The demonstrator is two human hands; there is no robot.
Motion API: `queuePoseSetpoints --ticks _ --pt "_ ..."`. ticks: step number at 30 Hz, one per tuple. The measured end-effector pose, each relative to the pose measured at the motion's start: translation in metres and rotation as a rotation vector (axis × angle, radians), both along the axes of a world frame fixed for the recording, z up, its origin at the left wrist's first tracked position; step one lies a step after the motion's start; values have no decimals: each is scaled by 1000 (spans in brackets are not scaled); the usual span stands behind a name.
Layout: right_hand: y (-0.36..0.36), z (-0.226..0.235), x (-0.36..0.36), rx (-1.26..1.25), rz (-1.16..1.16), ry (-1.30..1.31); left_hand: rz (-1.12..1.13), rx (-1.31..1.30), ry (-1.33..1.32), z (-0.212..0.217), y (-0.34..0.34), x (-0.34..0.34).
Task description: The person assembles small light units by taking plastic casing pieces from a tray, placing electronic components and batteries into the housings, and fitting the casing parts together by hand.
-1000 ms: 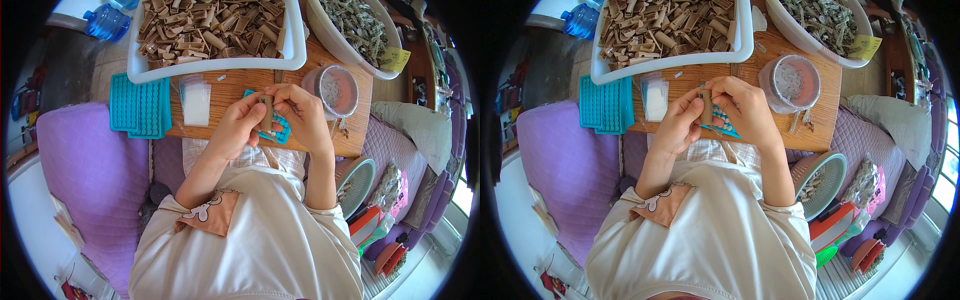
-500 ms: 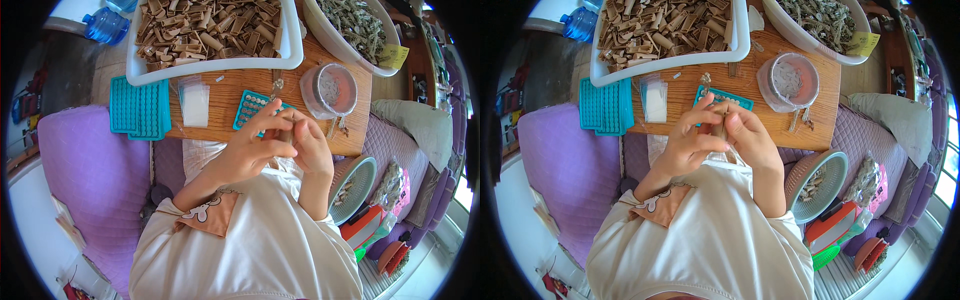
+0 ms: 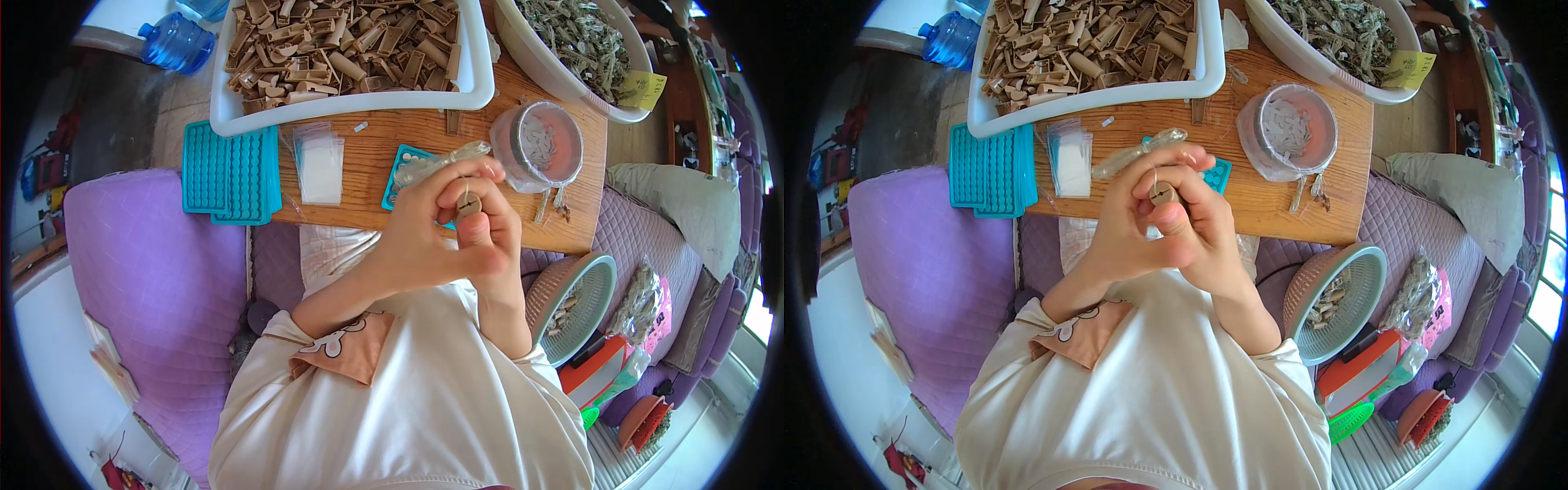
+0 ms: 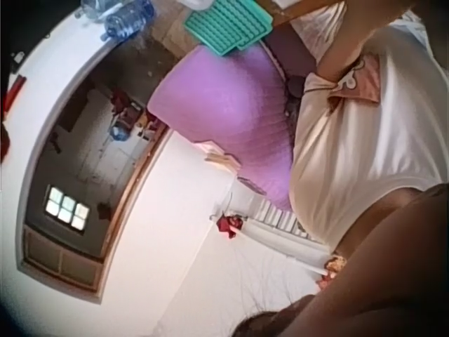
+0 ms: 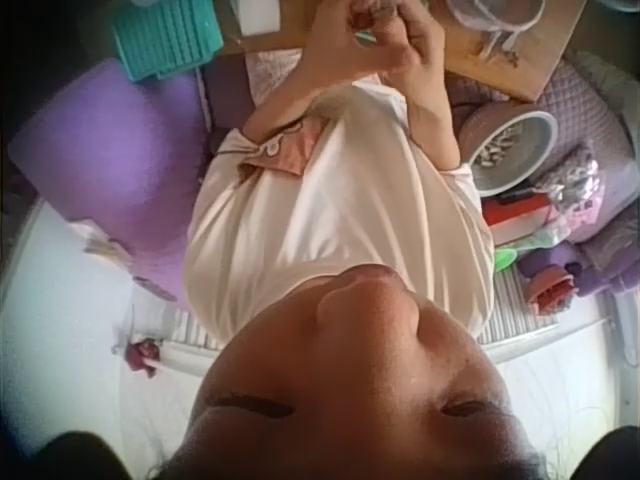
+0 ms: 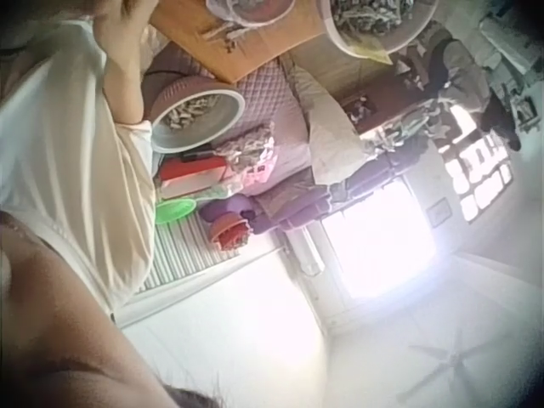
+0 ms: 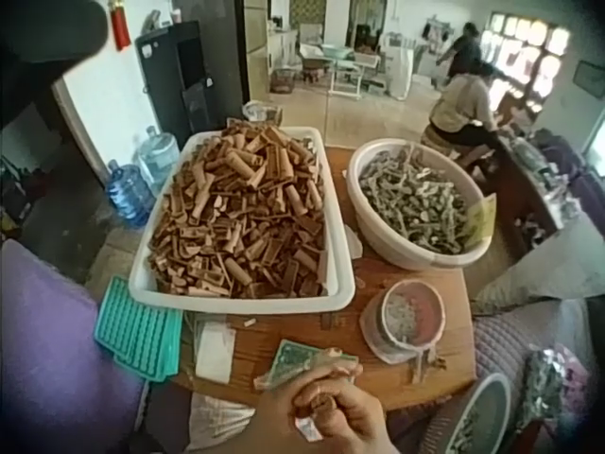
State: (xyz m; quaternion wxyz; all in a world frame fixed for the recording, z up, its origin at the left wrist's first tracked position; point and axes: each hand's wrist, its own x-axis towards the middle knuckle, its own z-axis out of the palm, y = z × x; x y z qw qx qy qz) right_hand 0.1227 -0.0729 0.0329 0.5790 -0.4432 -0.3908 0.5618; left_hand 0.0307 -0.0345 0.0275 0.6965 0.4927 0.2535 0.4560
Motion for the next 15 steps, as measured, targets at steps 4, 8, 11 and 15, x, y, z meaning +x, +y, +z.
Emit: queuePoseSetpoints --ticks 4,8,11,15 --pt "-4 -8 -2 14 -113 -131 -11 27 247 4 -1 5" --pt "-8 -11 1 -14 -182 -134 53 134 247 -4 -2 13" --pt "-11 -24 9 -53 -260 -81 -26 182 330 -2 4 20" --pt "-27 -35 49 -1 -440 -127 -269 494 580 2 33 28"
